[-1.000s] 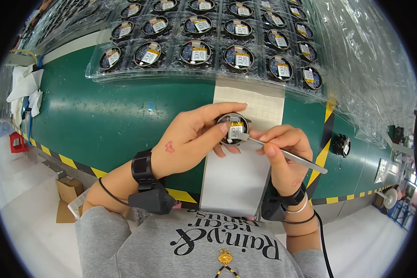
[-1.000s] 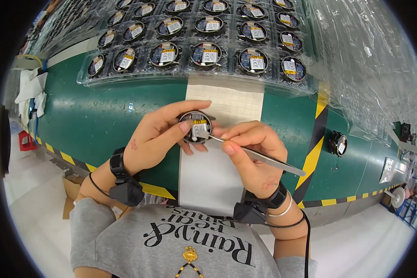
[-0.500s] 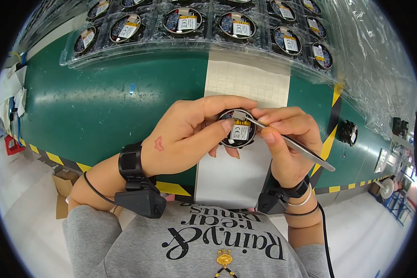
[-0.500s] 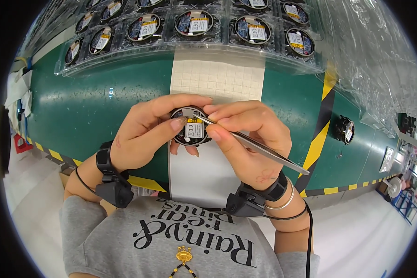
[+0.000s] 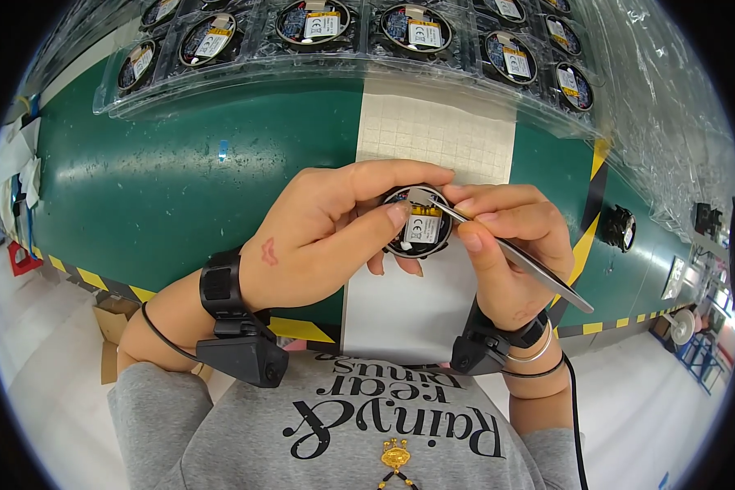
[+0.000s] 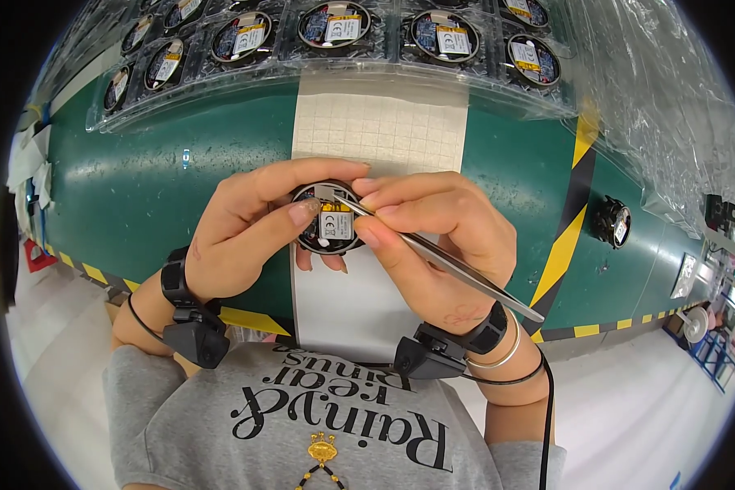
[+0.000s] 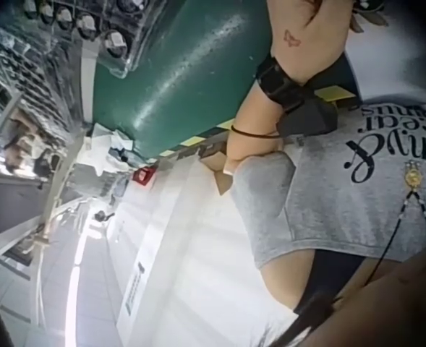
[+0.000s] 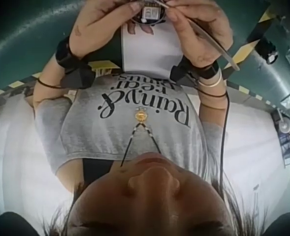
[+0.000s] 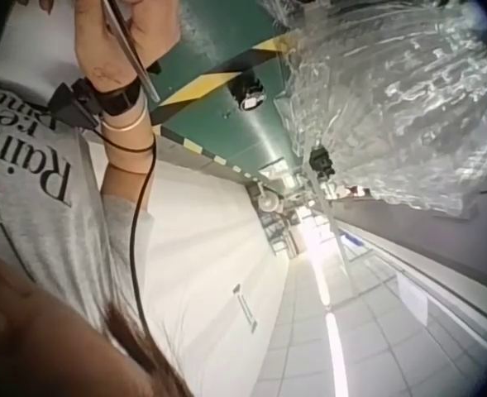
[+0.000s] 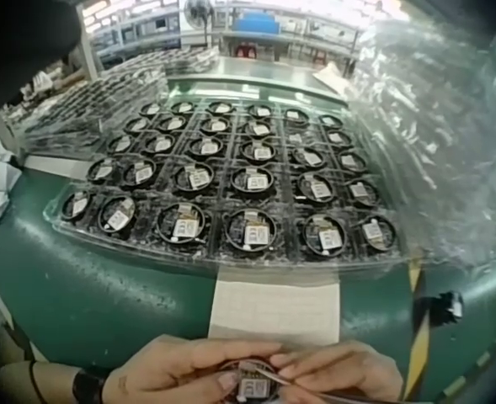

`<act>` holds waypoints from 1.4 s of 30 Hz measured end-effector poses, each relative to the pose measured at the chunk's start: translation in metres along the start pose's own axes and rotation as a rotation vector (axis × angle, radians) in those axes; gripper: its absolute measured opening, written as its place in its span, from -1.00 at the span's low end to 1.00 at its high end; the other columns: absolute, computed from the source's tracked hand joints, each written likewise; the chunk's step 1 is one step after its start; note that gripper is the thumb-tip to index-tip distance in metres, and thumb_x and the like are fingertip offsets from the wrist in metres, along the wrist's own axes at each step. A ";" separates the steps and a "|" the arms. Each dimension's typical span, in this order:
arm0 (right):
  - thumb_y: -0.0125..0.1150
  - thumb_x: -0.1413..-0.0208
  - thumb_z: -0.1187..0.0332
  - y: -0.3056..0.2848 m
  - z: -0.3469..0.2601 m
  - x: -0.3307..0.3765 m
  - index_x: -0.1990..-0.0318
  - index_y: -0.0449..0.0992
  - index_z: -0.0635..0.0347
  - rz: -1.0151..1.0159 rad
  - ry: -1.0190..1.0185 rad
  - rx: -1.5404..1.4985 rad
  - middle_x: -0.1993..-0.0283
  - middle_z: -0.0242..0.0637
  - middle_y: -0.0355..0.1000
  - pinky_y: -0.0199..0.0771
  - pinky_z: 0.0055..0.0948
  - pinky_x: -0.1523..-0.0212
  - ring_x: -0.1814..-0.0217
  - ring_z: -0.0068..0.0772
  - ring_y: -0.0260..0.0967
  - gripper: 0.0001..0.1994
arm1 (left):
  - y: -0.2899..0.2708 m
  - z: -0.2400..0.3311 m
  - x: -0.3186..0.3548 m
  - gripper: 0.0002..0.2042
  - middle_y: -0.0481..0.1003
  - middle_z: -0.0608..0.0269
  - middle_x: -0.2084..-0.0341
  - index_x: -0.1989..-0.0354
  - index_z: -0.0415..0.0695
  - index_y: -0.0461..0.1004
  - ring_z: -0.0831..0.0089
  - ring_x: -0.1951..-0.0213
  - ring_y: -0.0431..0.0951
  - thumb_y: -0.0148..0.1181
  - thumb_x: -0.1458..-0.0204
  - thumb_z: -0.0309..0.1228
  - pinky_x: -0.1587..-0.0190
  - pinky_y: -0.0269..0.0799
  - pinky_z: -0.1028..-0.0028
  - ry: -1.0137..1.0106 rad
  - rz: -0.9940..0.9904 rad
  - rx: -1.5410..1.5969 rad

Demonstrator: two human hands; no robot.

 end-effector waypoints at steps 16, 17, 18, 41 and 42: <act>0.22 0.00 0.61 0.003 -0.008 -0.001 0.32 0.33 0.26 -0.105 -0.074 0.177 0.23 -0.12 0.40 0.50 -0.33 0.08 0.11 -0.19 0.46 -0.83 | -0.001 0.003 -0.002 -0.66 0.52 0.20 0.29 -0.11 -0.22 0.34 0.53 0.37 0.60 -0.20 -0.18 -0.54 0.48 0.41 0.66 0.043 0.036 -0.001; 0.23 0.00 0.61 0.003 -0.008 -0.001 0.32 0.33 0.25 -0.106 -0.084 0.182 0.23 -0.12 0.40 0.50 -0.33 0.08 0.11 -0.19 0.46 -0.82 | -0.002 0.003 -0.002 -0.66 0.52 0.20 0.28 -0.11 -0.22 0.34 0.53 0.37 0.60 -0.20 -0.18 -0.54 0.48 0.41 0.65 0.046 0.036 -0.004; 0.23 0.01 0.61 0.004 -0.008 -0.001 0.31 0.34 0.25 -0.107 -0.093 0.186 0.24 -0.13 0.40 0.50 -0.33 0.08 0.11 -0.19 0.47 -0.82 | -0.002 0.003 -0.002 -0.66 0.52 0.20 0.28 -0.11 -0.22 0.34 0.53 0.37 0.60 -0.20 -0.18 -0.54 0.48 0.41 0.65 0.048 0.037 -0.007; 0.32 0.12 0.63 0.011 -0.022 0.002 0.30 0.37 0.23 -0.069 -0.321 0.336 0.26 -0.14 0.43 0.53 -0.41 0.19 0.16 -0.19 0.50 -0.75 | -0.001 0.003 -0.001 -0.68 0.51 0.21 0.25 -0.10 -0.24 0.35 0.54 0.42 0.60 -0.19 -0.21 -0.49 0.53 0.38 0.70 -0.026 0.047 -0.047; 0.32 0.12 0.63 0.011 -0.023 0.002 0.31 0.37 0.23 -0.055 -0.324 0.345 0.26 -0.13 0.43 0.53 -0.41 0.19 0.17 -0.20 0.50 -0.75 | 0.000 0.004 -0.002 -0.67 0.51 0.21 0.24 -0.10 -0.24 0.34 0.54 0.41 0.60 -0.20 -0.21 -0.50 0.52 0.39 0.70 -0.035 0.040 -0.043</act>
Point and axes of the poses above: each hand's wrist, its own x-axis away from the middle knuckle, its own y-axis out of the palm, z = x × y, the point moved 6 cm from there along -x, towards the middle knuckle
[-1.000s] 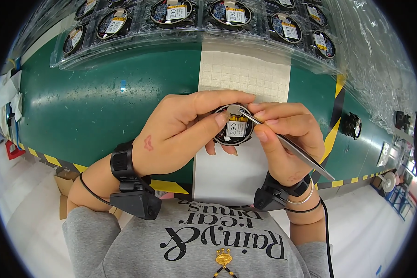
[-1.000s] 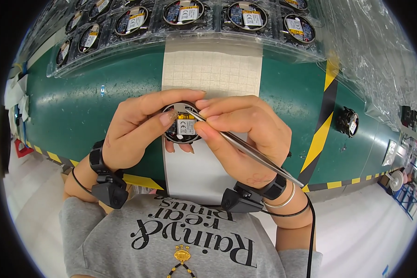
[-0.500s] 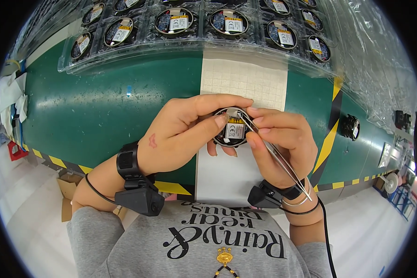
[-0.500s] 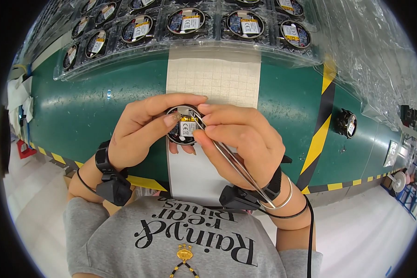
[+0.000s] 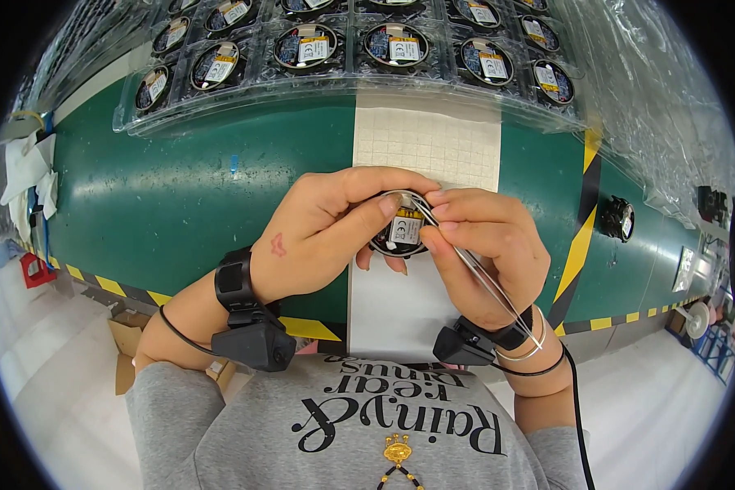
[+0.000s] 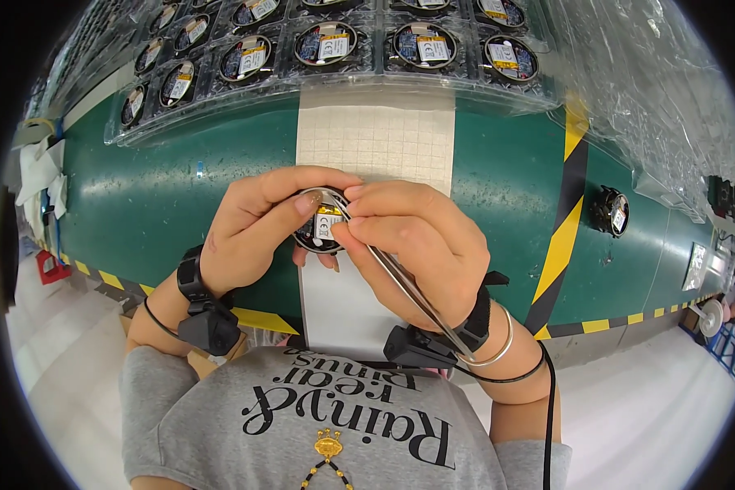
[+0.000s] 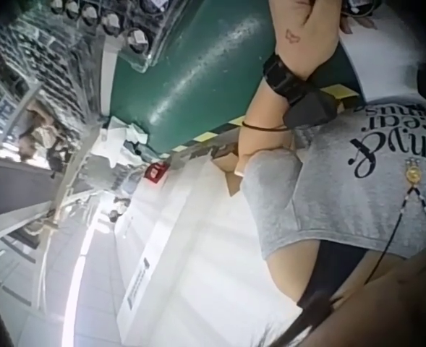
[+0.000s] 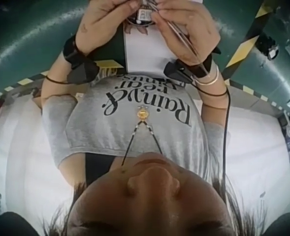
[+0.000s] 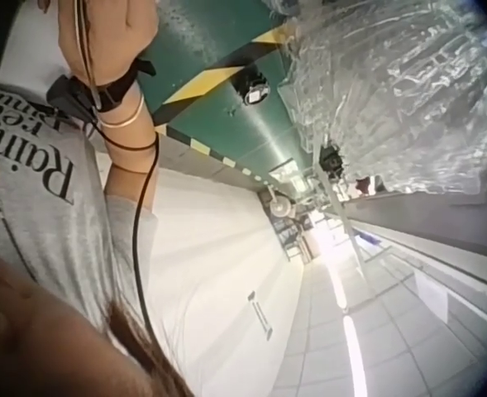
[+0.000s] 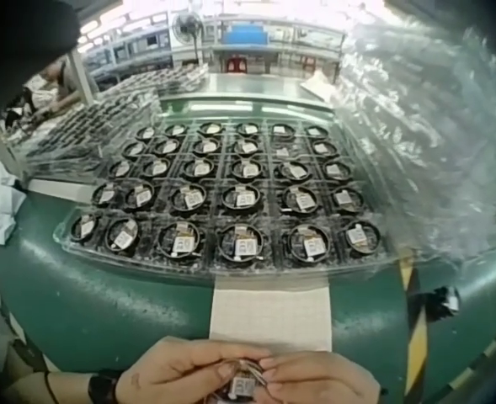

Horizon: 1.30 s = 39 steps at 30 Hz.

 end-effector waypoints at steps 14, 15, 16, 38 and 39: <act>0.29 0.09 0.64 -0.013 -0.006 0.005 0.31 0.37 0.23 0.061 0.036 -0.087 0.26 -0.12 0.41 0.53 -0.40 0.18 0.14 -0.17 0.50 -0.77 | 0.006 0.004 0.000 -0.62 0.49 0.09 0.19 -0.18 -0.30 0.22 0.40 0.32 0.59 -0.19 -0.18 -0.47 0.46 0.44 0.64 0.065 -0.087 -0.001; 0.28 0.08 0.64 -0.014 -0.004 0.007 0.32 0.36 0.24 0.080 0.046 -0.118 0.25 -0.12 0.41 0.53 -0.40 0.18 0.14 -0.17 0.50 -0.78 | 0.005 0.002 0.001 -0.62 0.49 0.09 0.19 -0.17 -0.30 0.23 0.38 0.32 0.59 -0.19 -0.19 -0.47 0.46 0.45 0.64 0.061 -0.064 0.007; 0.27 0.08 0.65 -0.016 -0.002 0.007 0.32 0.36 0.25 0.099 0.053 -0.149 0.25 -0.11 0.40 0.53 -0.40 0.18 0.14 -0.18 0.49 -0.78 | 0.003 0.001 0.003 -0.62 0.49 0.08 0.20 -0.17 -0.30 0.23 0.37 0.33 0.59 -0.19 -0.19 -0.46 0.45 0.45 0.63 0.058 -0.041 0.014; 0.26 0.05 0.62 -0.037 0.013 0.005 0.37 0.39 0.27 0.331 0.239 -0.300 0.29 -0.22 0.40 0.43 -0.61 0.40 0.38 -0.51 0.40 -0.85 | -0.126 0.152 -0.230 -0.81 0.54 0.25 0.49 0.42 -0.16 0.51 0.49 0.41 0.52 0.31 0.15 -0.33 0.33 0.43 0.45 0.522 0.649 -1.083; 0.20 0.01 0.65 -0.039 0.019 0.007 0.34 0.36 0.28 0.279 0.249 -0.284 0.25 -0.22 0.35 0.44 -0.60 0.34 0.32 -0.48 0.40 -0.86 | -0.108 0.153 -0.235 -0.81 0.54 0.18 0.50 0.47 -0.13 0.56 0.41 0.43 0.54 0.33 0.19 -0.29 0.32 0.44 0.41 0.571 0.615 -1.090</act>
Point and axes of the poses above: each hand's wrist, its own x-axis away from the middle knuckle, its own y-axis out of the palm, z = x × y, the point moved 6 cm from there along -x, towards the middle knuckle
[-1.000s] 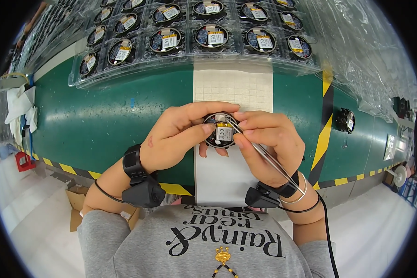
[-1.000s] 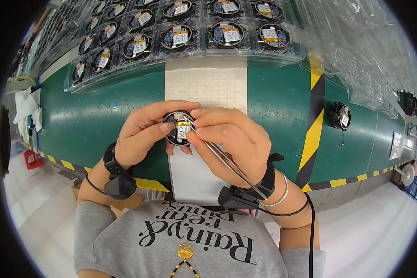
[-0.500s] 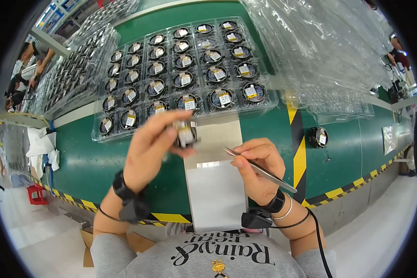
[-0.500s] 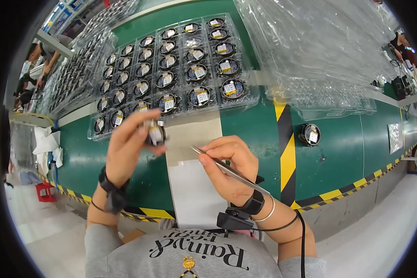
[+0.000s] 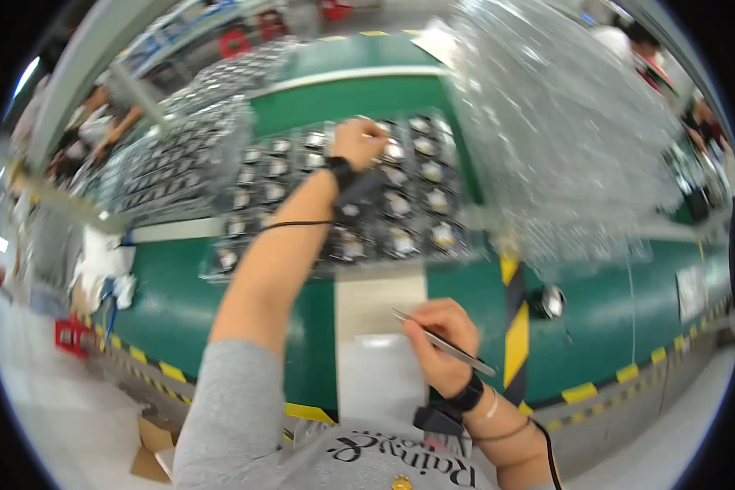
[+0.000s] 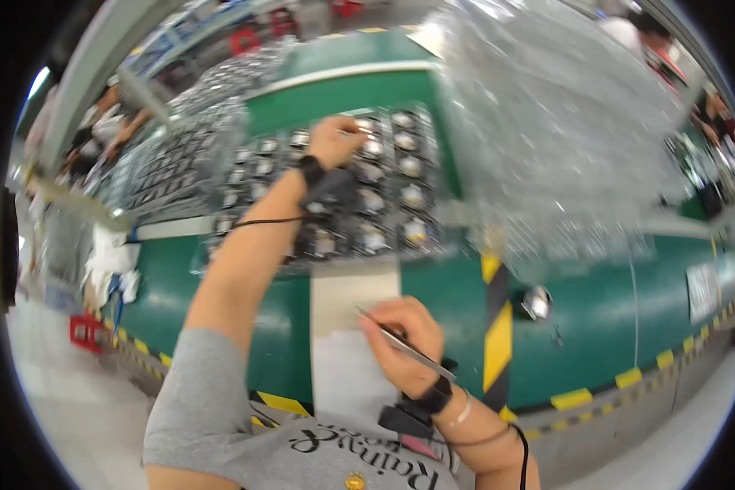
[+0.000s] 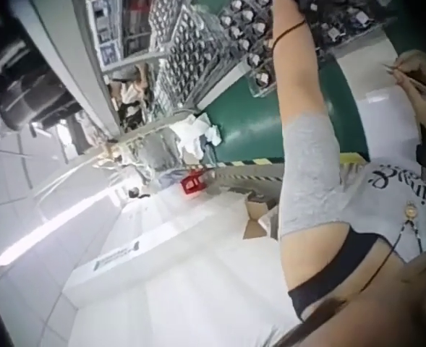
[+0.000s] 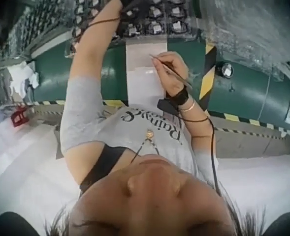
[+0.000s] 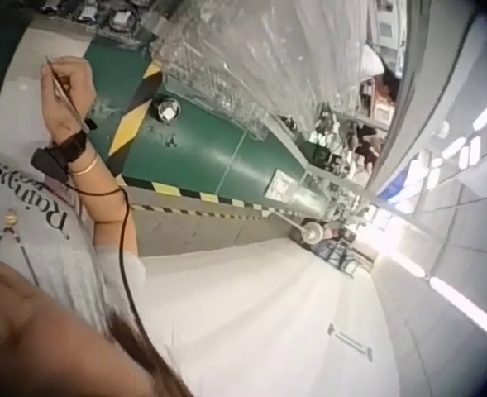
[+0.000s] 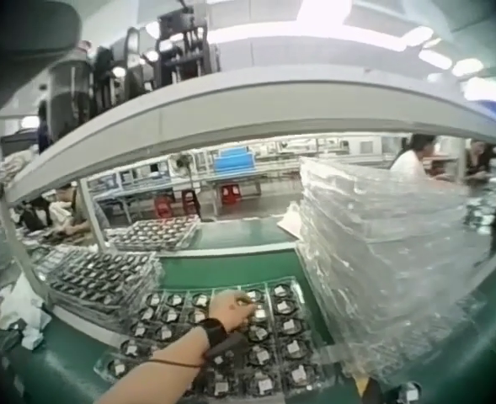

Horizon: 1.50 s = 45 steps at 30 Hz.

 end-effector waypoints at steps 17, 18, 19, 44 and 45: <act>0.12 -0.13 0.47 0.002 0.010 -0.004 0.35 0.31 0.23 0.165 0.204 -0.145 0.30 -0.26 0.31 0.43 -0.62 0.49 0.35 -0.45 0.41 -0.90 | 0.006 0.001 -0.043 -0.57 0.45 -0.02 0.30 0.19 -0.24 0.48 0.17 0.09 0.44 0.26 0.09 -0.12 0.09 0.42 0.21 -0.137 -0.054 -0.270; 0.12 -0.13 0.47 0.003 0.009 -0.004 0.35 0.31 0.23 0.164 0.204 -0.145 0.30 -0.26 0.31 0.42 -0.62 0.49 0.35 -0.45 0.41 -0.90 | 0.001 0.000 -0.042 -0.56 0.47 0.00 0.35 0.16 -0.24 0.46 0.20 0.14 0.48 0.28 0.09 -0.14 0.13 0.45 0.24 -0.092 -0.030 -0.181; 0.12 -0.13 0.47 0.004 0.007 -0.003 0.34 0.31 0.23 0.161 0.204 -0.148 0.30 -0.26 0.31 0.42 -0.62 0.49 0.35 -0.45 0.41 -0.89 | -0.004 -0.003 -0.041 -0.56 0.47 0.00 0.35 0.16 -0.24 0.46 0.20 0.14 0.48 0.28 0.09 -0.14 0.13 0.45 0.24 -0.097 -0.023 -0.189; 0.16 -0.10 0.48 0.003 0.001 0.002 0.33 0.31 0.28 0.000 0.126 -0.194 0.25 -0.20 0.33 0.44 -0.59 0.42 0.35 -0.45 0.42 -0.87 | -0.043 0.092 0.274 -0.82 0.50 0.28 0.37 0.12 -0.16 0.32 0.59 0.29 0.50 0.08 -0.12 -0.46 0.44 0.35 0.65 -0.633 -0.507 1.175; 0.16 -0.10 0.49 0.006 0.001 0.002 0.33 0.31 0.28 -0.058 0.119 -0.186 0.24 -0.19 0.34 0.44 -0.59 0.42 0.35 -0.46 0.41 -0.87 | -0.042 0.092 0.276 -0.81 0.50 0.28 0.36 0.10 -0.16 0.32 0.61 0.32 0.49 0.08 -0.13 -0.46 0.45 0.34 0.66 -0.610 -0.471 1.189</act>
Point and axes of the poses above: each hand's wrist, its own x-axis away from the middle knuckle, its own y-axis out of the palm, z = x × y, the point moved 6 cm from there along -x, towards the middle knuckle
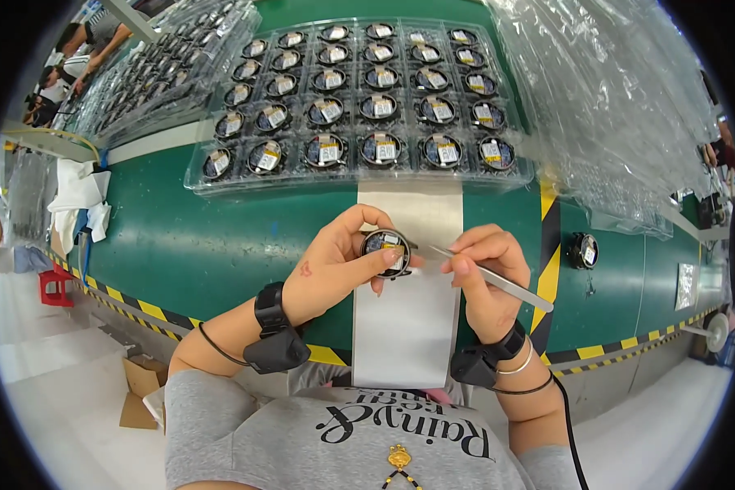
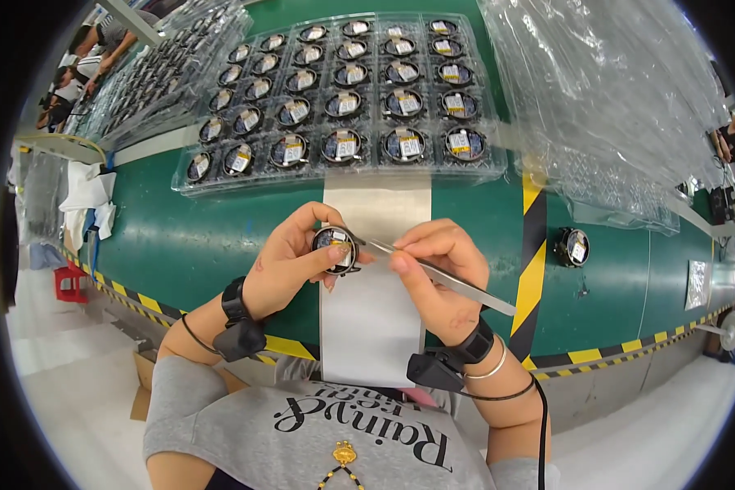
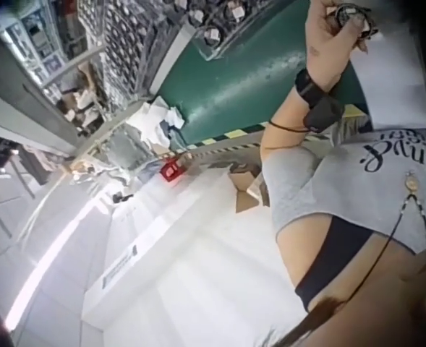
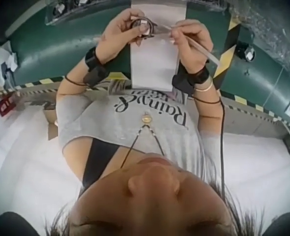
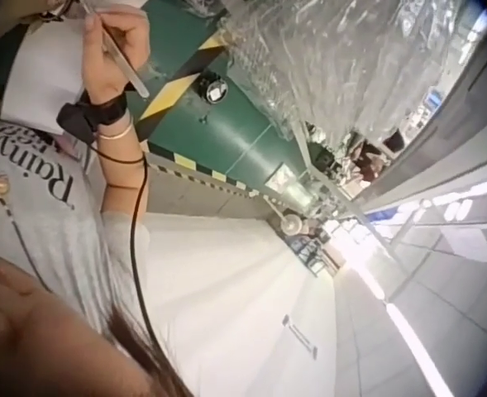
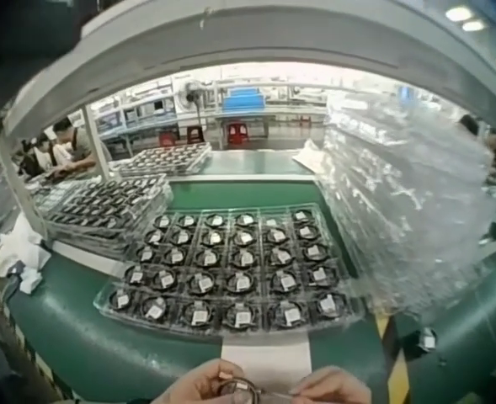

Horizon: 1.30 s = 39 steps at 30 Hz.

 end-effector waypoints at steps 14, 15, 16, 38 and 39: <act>0.29 0.06 0.59 0.022 -0.004 0.003 0.35 0.37 0.21 -0.244 -0.099 0.335 0.24 -0.18 0.42 0.39 -0.59 0.26 0.29 -0.50 0.36 -0.80 | 0.002 -0.015 0.006 -0.68 0.46 0.26 0.25 -0.12 -0.27 0.24 0.63 0.36 0.45 -0.14 -0.22 -0.44 0.32 0.38 0.66 0.036 -0.152 -0.074; 0.30 0.06 0.59 0.022 -0.004 0.003 0.35 0.37 0.20 -0.237 -0.092 0.334 0.25 -0.19 0.43 0.40 -0.58 0.26 0.29 -0.50 0.37 -0.80 | 0.001 -0.017 0.006 -0.69 0.45 0.28 0.31 -0.11 -0.28 0.26 0.65 0.40 0.44 -0.13 -0.21 -0.47 0.35 0.39 0.65 0.042 -0.146 -0.077; 0.30 0.07 0.59 0.021 -0.004 0.003 0.35 0.37 0.20 -0.228 -0.088 0.331 0.25 -0.19 0.43 0.40 -0.58 0.26 0.29 -0.50 0.37 -0.80 | 0.001 -0.019 0.005 -0.69 0.45 0.29 0.37 -0.10 -0.28 0.27 0.67 0.44 0.42 -0.12 -0.20 -0.50 0.37 0.40 0.63 0.050 -0.141 -0.081; 0.39 0.18 0.60 0.017 -0.002 0.003 0.42 0.46 0.22 -0.103 -0.099 0.272 0.36 -0.21 0.49 0.43 -0.60 0.42 0.39 -0.49 0.44 -0.80 | 0.001 -0.025 0.007 -0.68 0.44 0.18 0.18 -0.13 -0.36 0.20 0.58 0.23 0.45 -0.21 -0.24 -0.49 0.25 0.47 0.57 -0.054 -0.171 -0.239; 0.36 0.14 0.59 0.018 -0.001 0.003 0.39 0.43 0.21 -0.141 -0.090 0.295 0.32 -0.20 0.47 0.41 -0.59 0.37 0.36 -0.50 0.42 -0.80 | 0.000 -0.026 0.006 -0.69 0.45 0.21 0.31 -0.11 -0.33 0.24 0.59 0.32 0.47 -0.18 -0.22 -0.50 0.33 0.43 0.59 0.005 -0.152 -0.223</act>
Point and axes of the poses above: each hand's wrist, its own x-axis away from the middle knuckle, its own y-axis out of the palm, z = x × y, the point moved 6 cm from there along -x, towards the middle knuckle
